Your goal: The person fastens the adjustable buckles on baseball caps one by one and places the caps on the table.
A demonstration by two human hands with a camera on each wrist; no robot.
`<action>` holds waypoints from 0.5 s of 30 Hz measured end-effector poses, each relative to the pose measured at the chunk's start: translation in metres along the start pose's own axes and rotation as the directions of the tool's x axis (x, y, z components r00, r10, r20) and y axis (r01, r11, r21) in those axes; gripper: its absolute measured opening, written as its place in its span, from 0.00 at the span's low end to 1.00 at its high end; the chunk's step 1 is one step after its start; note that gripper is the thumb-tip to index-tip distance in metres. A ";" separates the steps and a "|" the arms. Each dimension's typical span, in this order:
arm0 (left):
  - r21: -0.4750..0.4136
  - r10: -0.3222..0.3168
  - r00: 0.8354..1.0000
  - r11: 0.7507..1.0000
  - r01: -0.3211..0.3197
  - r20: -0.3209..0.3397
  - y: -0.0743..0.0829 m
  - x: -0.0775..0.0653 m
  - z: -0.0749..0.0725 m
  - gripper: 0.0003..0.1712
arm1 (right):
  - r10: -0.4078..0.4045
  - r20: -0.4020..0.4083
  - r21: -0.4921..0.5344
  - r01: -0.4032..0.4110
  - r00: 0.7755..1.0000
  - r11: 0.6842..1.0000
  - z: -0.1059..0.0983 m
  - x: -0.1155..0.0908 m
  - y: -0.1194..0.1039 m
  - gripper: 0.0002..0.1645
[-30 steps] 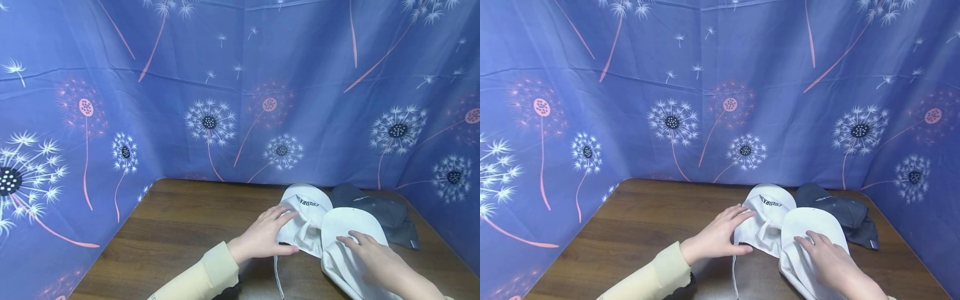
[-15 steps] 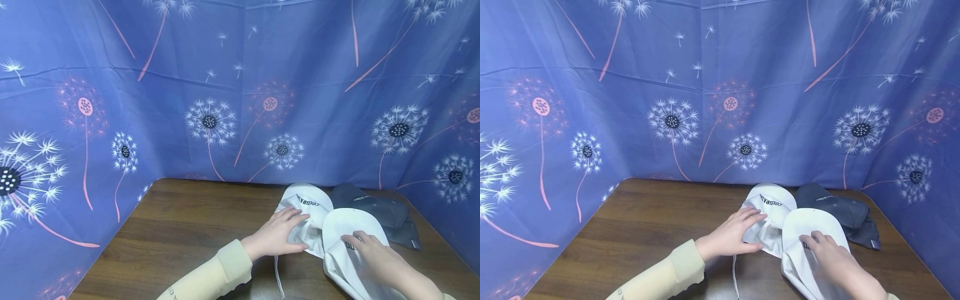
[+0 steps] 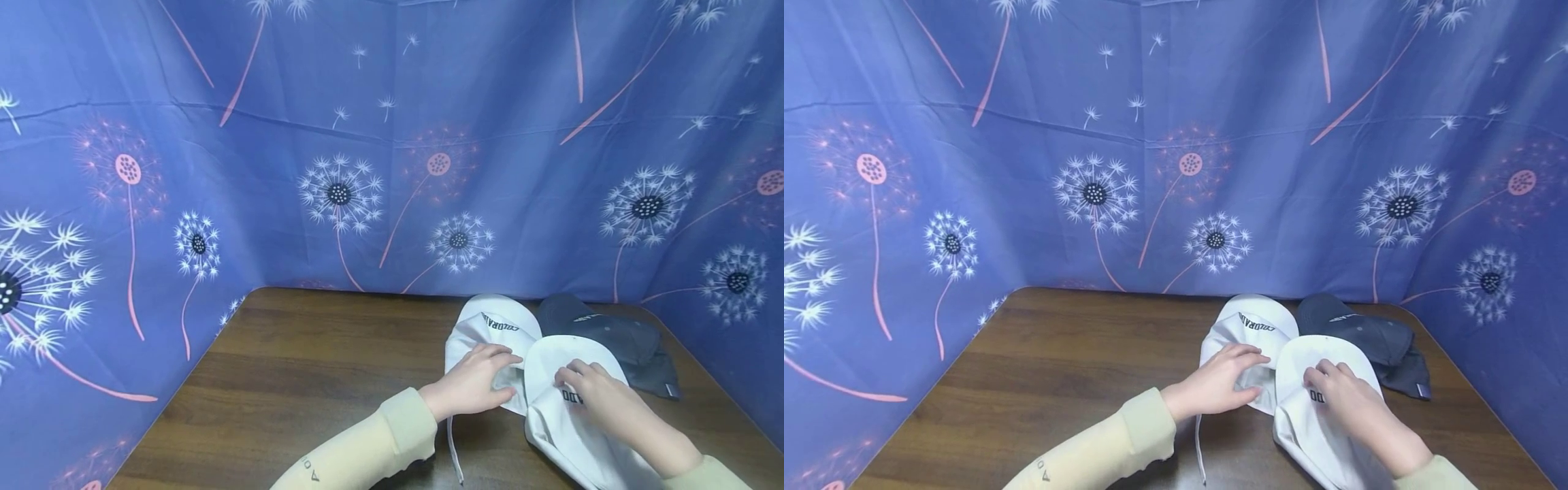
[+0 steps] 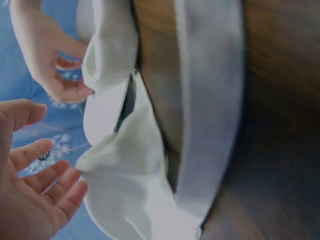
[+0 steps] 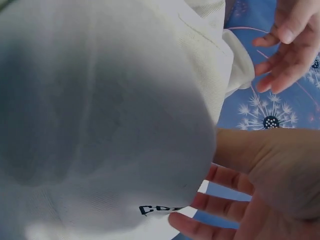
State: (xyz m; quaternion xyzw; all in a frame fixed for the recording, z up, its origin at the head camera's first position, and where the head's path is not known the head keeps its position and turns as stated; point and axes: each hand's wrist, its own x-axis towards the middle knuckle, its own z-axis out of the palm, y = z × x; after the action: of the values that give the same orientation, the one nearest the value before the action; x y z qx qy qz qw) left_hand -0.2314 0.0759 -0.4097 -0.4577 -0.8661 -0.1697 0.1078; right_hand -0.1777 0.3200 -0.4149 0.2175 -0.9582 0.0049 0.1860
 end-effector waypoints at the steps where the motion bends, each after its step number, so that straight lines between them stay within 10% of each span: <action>1: -0.016 -0.002 1.000 1.000 0.002 -0.006 0.001 0.001 -0.001 0.25 | -0.006 -0.004 -0.002 0.006 1.000 1.000 0.000 0.001 0.001 0.25; 9: -0.292 -0.130 0.985 0.943 0.159 0.114 0.016 0.006 0.004 0.16 | -0.041 -0.038 -0.029 0.039 0.998 0.999 0.003 0.008 0.004 0.24; 15: -0.248 -0.169 0.954 0.941 0.230 0.246 0.030 0.011 0.012 0.24 | -0.029 0.022 -0.035 0.030 0.999 0.999 0.003 0.008 0.004 0.22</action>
State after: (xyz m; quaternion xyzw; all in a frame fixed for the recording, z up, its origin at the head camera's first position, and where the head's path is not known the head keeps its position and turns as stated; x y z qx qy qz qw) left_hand -0.2127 0.1050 -0.4115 -0.3935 -0.8829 -0.2460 -0.0713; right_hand -0.1875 0.3199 -0.4143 0.2283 -0.9567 -0.0170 0.1796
